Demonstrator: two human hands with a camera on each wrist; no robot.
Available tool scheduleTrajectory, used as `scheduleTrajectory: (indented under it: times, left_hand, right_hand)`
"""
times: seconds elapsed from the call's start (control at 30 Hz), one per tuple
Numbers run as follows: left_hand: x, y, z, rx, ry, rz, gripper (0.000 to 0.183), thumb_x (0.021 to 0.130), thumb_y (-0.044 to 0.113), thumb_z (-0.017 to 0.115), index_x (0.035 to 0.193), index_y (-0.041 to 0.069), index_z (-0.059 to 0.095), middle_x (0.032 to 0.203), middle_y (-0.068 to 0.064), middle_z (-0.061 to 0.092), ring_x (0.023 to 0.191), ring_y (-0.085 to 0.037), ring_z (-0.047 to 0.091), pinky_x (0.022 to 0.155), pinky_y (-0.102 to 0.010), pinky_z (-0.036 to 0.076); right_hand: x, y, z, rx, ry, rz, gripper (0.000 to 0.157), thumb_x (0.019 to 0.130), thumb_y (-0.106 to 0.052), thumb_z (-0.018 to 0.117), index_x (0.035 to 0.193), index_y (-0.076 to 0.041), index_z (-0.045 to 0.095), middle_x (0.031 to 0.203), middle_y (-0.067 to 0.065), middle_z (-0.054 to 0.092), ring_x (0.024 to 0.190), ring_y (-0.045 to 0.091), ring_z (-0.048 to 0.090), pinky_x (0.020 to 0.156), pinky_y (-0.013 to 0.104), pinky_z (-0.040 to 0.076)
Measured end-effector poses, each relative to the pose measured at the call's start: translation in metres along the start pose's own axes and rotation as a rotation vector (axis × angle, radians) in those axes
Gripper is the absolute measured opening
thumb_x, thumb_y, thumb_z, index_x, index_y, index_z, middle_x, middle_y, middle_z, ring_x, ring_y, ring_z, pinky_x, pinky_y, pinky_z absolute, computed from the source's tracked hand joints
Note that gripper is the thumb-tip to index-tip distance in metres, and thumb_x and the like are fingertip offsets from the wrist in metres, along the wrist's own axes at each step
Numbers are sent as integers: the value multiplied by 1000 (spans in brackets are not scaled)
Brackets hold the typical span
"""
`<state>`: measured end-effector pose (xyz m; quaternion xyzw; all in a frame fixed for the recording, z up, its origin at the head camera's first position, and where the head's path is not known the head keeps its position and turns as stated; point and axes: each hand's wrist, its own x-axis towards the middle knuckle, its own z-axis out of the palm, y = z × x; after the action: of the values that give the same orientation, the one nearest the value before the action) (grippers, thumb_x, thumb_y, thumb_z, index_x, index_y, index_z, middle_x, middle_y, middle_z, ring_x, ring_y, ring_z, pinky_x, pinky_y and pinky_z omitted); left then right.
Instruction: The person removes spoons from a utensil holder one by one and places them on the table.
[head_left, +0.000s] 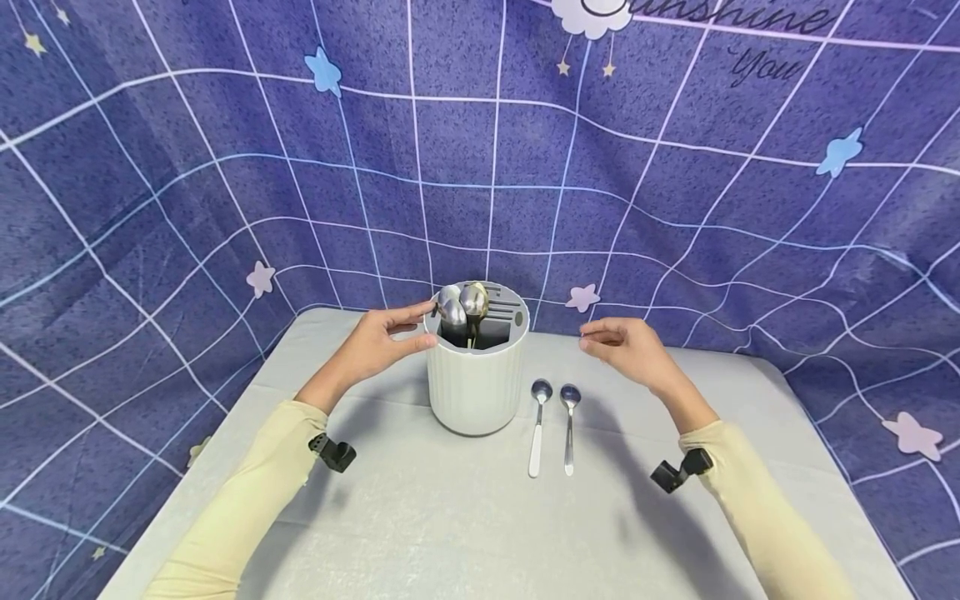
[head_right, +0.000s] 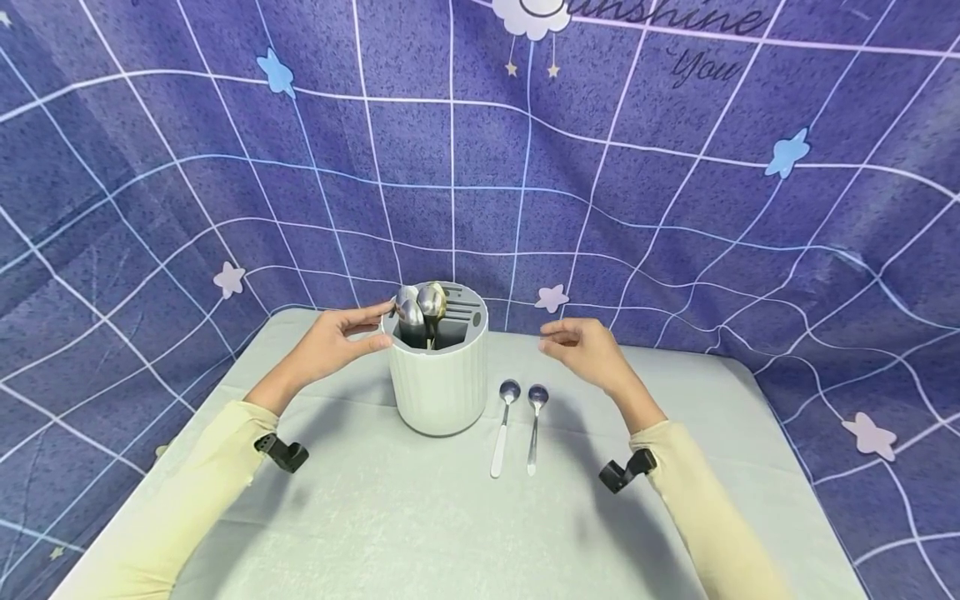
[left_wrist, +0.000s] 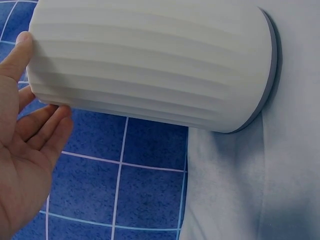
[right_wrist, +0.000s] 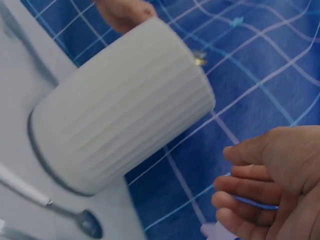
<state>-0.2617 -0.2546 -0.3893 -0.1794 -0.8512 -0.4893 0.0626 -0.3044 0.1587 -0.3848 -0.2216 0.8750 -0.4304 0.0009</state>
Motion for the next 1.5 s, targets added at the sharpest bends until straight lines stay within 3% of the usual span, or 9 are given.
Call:
scheduleTrajectory:
  times: [0.23,0.43,0.6,0.77,1.07,1.2,1.5]
  left_hand:
    - [-1,-1,0,1,1,-7,59,91,36,80,144,19,61,147,-1,58,129,-35,60,110,-46,50]
    - [0,-2,0,-1,0,-35,57,92,33,79,145,21,60,148,1,57,131,-32,59,110,-42,51]
    - [1,6,1,-8,-9,-61,58,93,25,78,146,14,58,151,-4,54,133,-37,56,111,-45,49]
    - [-5,27,0,-16,-19,-62,57,94,20,77,146,7,57,150,-10,53,133,-40,55,112,-48,48]
    - [-4,22,-2,-9,-12,-60,57,95,19,77,146,7,57,150,-9,54,132,-38,56,111,-44,49]
    - [1,3,0,-15,-7,-54,57,94,20,77,146,11,57,151,-6,53,133,-38,56,111,-45,49]
    - [-1,-1,1,-24,1,-35,56,92,32,79,144,20,61,149,1,56,131,-33,59,110,-44,50]
  right_hand:
    - [10,-41,-3,-49,57,-154,28,96,-22,74,120,-8,76,108,7,78,102,22,72,79,23,58]
    - [23,-67,0,-28,48,-203,31,96,-24,74,124,-10,74,108,5,78,103,21,72,82,32,59]
    - [35,-79,5,6,35,-232,33,96,-24,74,126,-9,73,110,5,78,104,20,72,87,38,60]
    - [47,-85,14,73,10,-241,33,98,-23,73,127,-8,73,113,8,77,106,22,72,90,40,61]
    - [72,-100,33,200,-21,-181,31,97,-19,73,126,-5,73,116,13,75,112,25,71,95,42,60]
    - [79,-102,42,243,-7,-139,32,96,-19,74,124,-4,73,115,14,75,110,25,71,94,39,60]
    - [82,-102,56,215,-21,-113,29,96,-17,74,122,-6,74,109,12,77,105,24,73,92,37,60]
